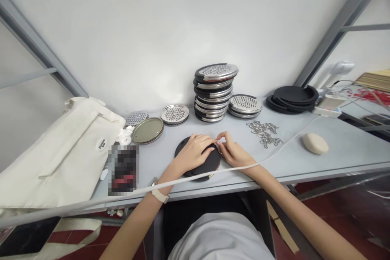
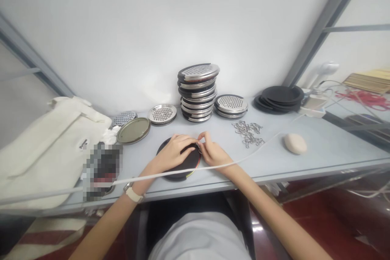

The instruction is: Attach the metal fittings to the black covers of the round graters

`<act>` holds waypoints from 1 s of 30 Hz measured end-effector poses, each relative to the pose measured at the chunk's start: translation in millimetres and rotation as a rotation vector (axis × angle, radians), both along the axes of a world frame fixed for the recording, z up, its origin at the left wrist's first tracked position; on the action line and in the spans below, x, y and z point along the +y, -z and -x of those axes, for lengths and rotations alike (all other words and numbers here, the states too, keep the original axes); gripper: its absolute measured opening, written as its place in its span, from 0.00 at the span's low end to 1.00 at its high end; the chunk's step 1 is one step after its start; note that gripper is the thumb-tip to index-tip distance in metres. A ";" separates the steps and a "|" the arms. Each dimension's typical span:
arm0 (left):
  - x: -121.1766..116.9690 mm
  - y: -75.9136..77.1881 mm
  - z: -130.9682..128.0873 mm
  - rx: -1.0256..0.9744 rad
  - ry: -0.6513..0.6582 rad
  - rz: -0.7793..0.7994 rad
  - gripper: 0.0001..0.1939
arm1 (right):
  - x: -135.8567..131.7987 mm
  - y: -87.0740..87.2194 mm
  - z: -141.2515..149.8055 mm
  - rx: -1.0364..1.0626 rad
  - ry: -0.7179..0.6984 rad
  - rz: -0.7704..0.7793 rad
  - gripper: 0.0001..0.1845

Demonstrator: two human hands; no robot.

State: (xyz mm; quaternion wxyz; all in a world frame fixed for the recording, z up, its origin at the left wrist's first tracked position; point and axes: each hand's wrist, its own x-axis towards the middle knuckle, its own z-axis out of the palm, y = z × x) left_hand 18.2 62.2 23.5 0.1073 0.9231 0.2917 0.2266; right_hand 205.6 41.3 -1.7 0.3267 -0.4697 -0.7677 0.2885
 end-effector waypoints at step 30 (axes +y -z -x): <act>-1.4 -1.6 -0.2 -0.002 -0.011 -0.002 0.11 | 0.5 2.5 -2.0 -0.170 0.078 -0.053 0.02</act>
